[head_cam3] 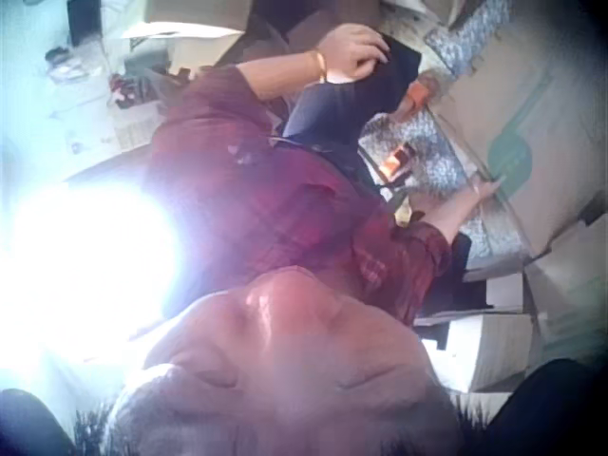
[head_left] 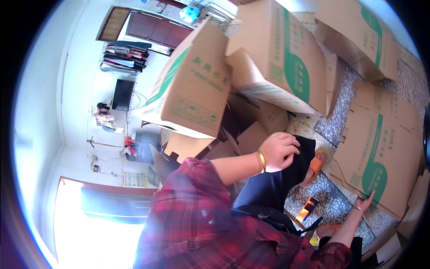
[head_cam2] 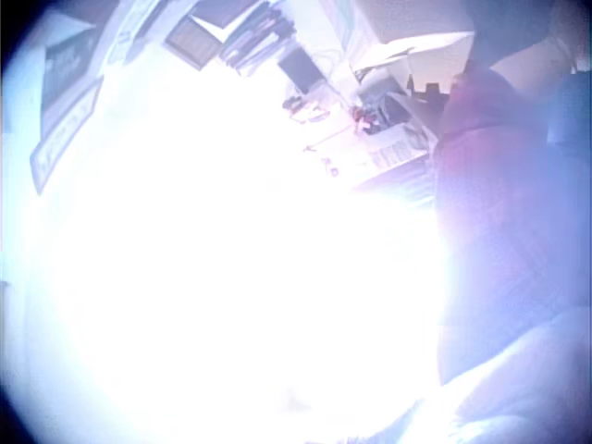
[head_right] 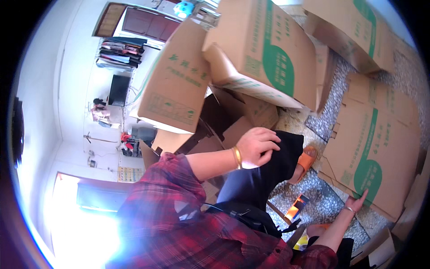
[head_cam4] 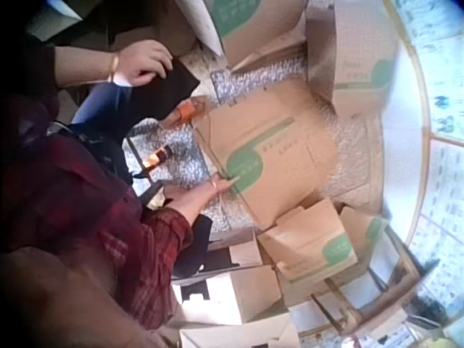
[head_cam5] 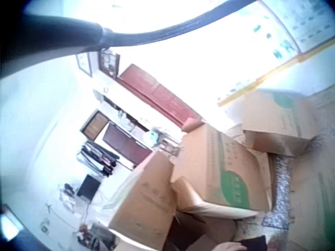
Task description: The person sits on the floor and assembles flat-packed cardboard boxes. They fold the flaps and tuck the tabs to form the box structure, then place the finished boxes into a pile.
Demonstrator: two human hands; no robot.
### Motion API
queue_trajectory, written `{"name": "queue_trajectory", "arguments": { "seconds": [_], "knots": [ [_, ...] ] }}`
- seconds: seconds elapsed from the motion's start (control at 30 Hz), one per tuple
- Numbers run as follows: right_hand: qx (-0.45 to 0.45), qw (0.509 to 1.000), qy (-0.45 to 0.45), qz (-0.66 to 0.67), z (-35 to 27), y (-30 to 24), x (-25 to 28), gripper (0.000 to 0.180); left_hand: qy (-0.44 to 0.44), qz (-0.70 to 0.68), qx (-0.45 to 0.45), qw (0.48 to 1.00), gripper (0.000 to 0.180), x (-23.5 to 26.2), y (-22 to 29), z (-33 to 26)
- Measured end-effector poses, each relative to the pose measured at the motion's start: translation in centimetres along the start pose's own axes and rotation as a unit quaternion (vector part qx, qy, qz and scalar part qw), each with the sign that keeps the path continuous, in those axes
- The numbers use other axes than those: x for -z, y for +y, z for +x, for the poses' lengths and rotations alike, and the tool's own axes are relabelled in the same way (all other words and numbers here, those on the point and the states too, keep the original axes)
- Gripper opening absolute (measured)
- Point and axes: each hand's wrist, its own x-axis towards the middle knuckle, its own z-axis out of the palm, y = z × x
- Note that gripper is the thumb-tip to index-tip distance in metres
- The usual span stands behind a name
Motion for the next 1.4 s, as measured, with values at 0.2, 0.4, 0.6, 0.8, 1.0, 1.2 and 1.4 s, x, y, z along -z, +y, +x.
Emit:
{"name": "queue_trajectory", "arguments": {
  "seconds": [0.2, 0.4, 0.6, 0.8, 1.0, 1.2, 1.4],
  "knots": [
    [0.008, 0.996, -0.045, -0.081, -1.8, -1.5, -2.7, 0.043, 0.052, -0.031, 0.033, 0.998, 0.008, 1.2, 0.1, -3.1],
    [0.126, 0.979, -0.004, -0.162, -7.8, -3.4, -7.9, 0.045, 0.09, -0.027, 0.072, 0.993, 0.007, 1.1, -0.2, -7.1],
    [0.148, 0.943, 0.044, -0.296, -12.5, -8.1, -10.2, 0.046, 0.149, -0.018, 0.079, 0.985, 0.007, 1.1, -0.6, -10.0],
    [0.191, 0.938, -0.043, -0.286, -17.2, -13.3, -11.7, 0.048, 0.177, -0.041, 0.104, 0.978, 0.007, 0.0, -2.2, -11.3],
    [0.191, 0.883, -0.085, -0.421, -24.7, -18.4, -13.8, 0.046, 0.202, -0.018, 0.069, 0.977, 0.007, -0.5, -1.8, -10.0],
    [0.373, 0.554, -0.082, -0.74, -26.6, -25.2, -17.5, 0.049, 0.163, -0.017, 0.011, 0.986, 0.011, -0.7, 1.2, -7.5],
    [0.414, 0.622, -0.083, -0.66, -33.0, -15.4, -20.3, 0.04, 0.199, -0.023, -0.04, 0.979, 0.008, 0.2, 1.2, -7.8]
  ]
}}
